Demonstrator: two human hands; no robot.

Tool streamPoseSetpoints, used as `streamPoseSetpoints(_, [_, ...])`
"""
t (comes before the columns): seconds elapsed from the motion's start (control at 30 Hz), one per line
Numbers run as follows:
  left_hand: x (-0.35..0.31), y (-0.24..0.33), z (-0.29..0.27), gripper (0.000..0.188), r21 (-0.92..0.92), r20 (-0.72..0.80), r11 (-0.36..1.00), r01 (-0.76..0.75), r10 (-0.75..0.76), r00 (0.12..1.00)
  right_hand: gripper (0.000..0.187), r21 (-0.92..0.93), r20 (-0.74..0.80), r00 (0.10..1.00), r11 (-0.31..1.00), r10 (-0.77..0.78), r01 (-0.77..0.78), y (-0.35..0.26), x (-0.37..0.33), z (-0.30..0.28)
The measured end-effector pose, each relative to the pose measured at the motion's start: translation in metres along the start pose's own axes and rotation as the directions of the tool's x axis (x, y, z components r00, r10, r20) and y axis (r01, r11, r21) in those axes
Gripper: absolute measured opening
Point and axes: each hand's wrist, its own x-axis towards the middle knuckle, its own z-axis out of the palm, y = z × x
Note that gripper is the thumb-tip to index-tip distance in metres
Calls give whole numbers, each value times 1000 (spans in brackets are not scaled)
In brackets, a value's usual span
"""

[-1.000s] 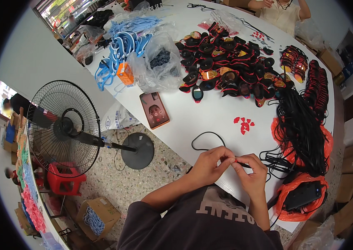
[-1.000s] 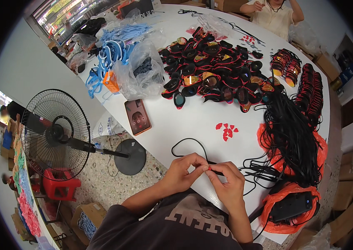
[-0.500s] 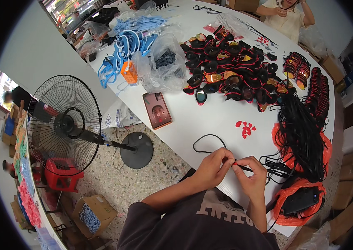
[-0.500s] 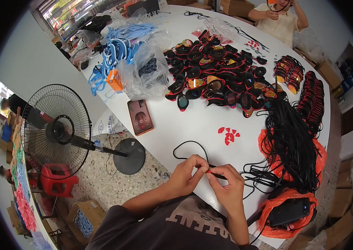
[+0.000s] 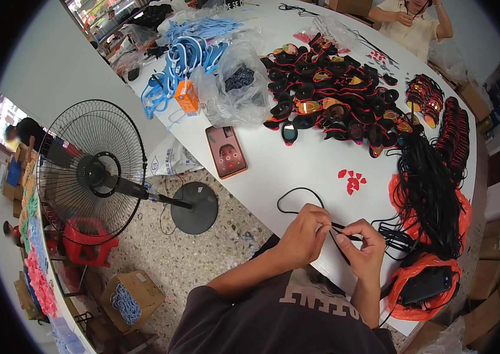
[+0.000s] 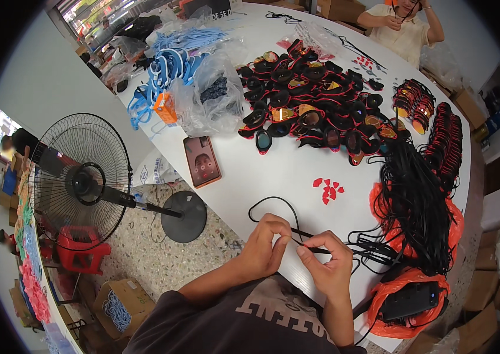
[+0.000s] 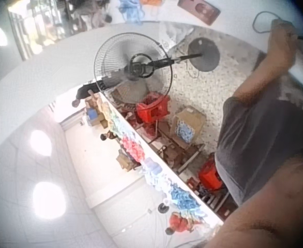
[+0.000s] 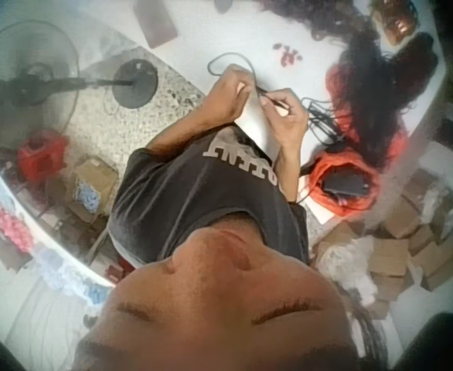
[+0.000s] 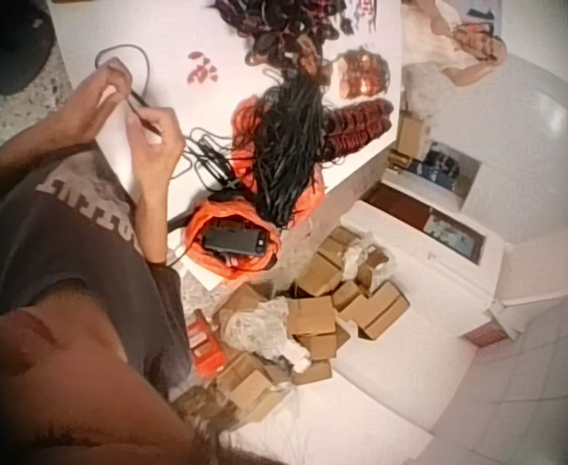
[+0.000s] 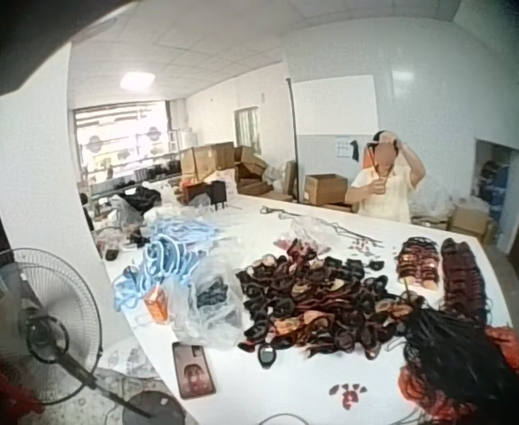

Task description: The person assembles swimming goggles by attaching small plastic clips to straps and connecting the straps to the goggle frames by hand.

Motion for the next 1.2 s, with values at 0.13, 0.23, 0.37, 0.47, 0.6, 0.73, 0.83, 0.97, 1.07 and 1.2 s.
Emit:
streamPoseSetpoints(0.13, [-3, 0, 1, 20, -59, 49, 998, 28, -25, 998, 13, -8, 0, 1000, 1000, 19, -19, 0, -2, -3])
streamPoseSetpoints(0.23, [1, 6, -1, 24, -270, 133, 948, 170, -138, 981, 10, 101, -30, 997, 993, 66, -63, 5, -4, -3])
streamPoseSetpoints(0.37, [-5, -8, 5, 25, -542, 190, 776, 323, -261, 947, 9, 262, 11, 988, 953, 155, -153, 6, -7, -4])
streamPoseSetpoints(0.47, [-5, -7, 5, 16, -672, 214, 632, 387, -335, 918, 11, 369, 64, 980, 908, 189, -199, 6, -8, 0])
streamPoseSetpoints(0.6, [-1, -6, 3, 14, -691, 276, 565, 451, -371, 887, 13, 323, 57, 992, 938, 115, -127, 12, -8, 0])
streamPoseSetpoints(0.73, [2, -2, -1, 11, -754, 350, 428, 499, -380, 856, 12, 272, 51, 992, 955, 113, -123, 5, -2, 2])
streamPoseSetpoints(0.83, [4, 1, -1, 8, -751, 342, 442, 491, -376, 861, 10, 218, 59, 997, 974, 45, -57, 2, 1, 4])
streamPoseSetpoints(0.97, [4, 6, 5, 8, -586, 125, 747, 314, -300, 946, 9, 244, 20, 1000, 970, 20, -24, -1, 6, 6])
streamPoseSetpoints(1.07, [8, 10, 3, 6, -479, 83, 823, 305, -303, 949, 9, 250, -3, 1000, 968, 17, -16, -2, 10, 9])
streamPoseSetpoints(1.2, [5, 8, 4, 5, -479, -10, 836, 268, -311, 951, 10, 211, 7, 999, 977, -44, 42, -3, 10, 6])
